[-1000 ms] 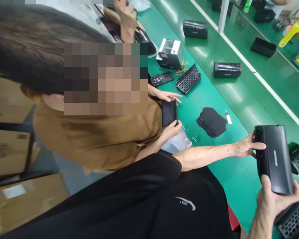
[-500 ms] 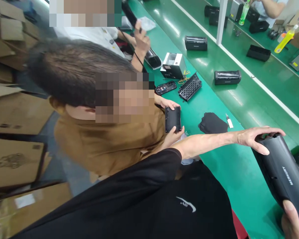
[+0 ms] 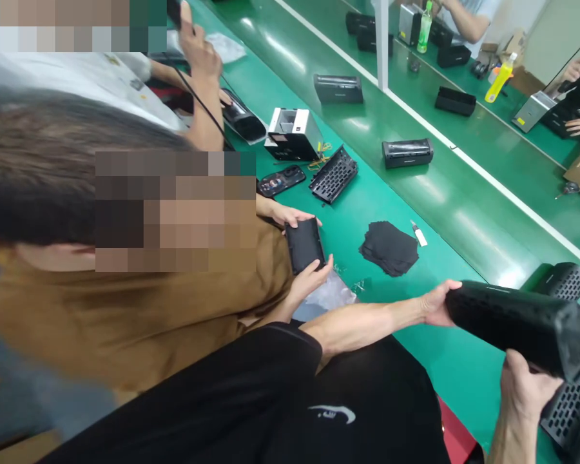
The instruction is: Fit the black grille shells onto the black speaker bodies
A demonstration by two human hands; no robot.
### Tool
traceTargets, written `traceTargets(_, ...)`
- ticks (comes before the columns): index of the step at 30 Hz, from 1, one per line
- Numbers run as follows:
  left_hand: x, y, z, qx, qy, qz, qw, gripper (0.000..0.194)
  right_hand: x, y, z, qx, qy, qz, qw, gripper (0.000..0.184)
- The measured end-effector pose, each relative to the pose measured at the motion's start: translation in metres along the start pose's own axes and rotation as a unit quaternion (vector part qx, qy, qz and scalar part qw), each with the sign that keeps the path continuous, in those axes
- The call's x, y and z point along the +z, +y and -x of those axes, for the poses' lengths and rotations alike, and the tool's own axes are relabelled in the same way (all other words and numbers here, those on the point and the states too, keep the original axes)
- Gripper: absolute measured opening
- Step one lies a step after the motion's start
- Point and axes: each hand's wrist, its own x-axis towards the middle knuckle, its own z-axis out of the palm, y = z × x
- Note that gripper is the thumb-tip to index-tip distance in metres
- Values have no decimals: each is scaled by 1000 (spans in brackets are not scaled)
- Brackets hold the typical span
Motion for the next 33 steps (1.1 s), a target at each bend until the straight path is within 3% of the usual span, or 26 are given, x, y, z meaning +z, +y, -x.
traceTargets(2, -5, -5, 2, -60, 17, -67, 996, 63, -14, -1, -7, -6, 48, 2, 999, 143)
traceTargets(3, -7, -1, 4, -61, 35, -95, 993, 75, -22, 1, -11, 1, 41, 10, 999, 145)
traceTargets(5, -7, 18, 8, -14, 43, -146, 988, 107, -34, 6, -19, 25, -27, 65, 997, 144)
traceTargets(7, 1, 43, 11, 66, -8, -232, 971, 126, -33, 11, -26, 30, -111, 148, 982, 141)
traceTargets(10, 17, 64, 9, 139, -88, -380, 910, 122, -17, 15, -28, -4, -194, 218, 956, 128)
traceTargets(12, 20, 65, 9, 154, -92, -417, 891, 106, -9, 20, -24, -13, -211, 199, 957, 125)
traceTargets(16, 1, 59, 18, 187, -36, -398, 898, 97, -26, 50, 3, 19, -168, 118, 979, 136)
traceTargets(20, -23, 60, 28, 167, 12, -319, 933, 104, -43, 79, 38, 125, -104, -2, 987, 133)
traceTargets(26, -26, 56, 30, 170, -23, -265, 949, 103, -29, 66, 52, 126, 6, -86, 988, 102)
traceTargets(29, -24, 53, 27, 162, -7, -261, 952, 98, -25, 65, 54, 142, 37, -81, 986, 91)
traceTargets(33, -28, 52, 19, 91, 25, -267, 959, 94, -23, 75, 54, 247, 19, -135, 959, 88)
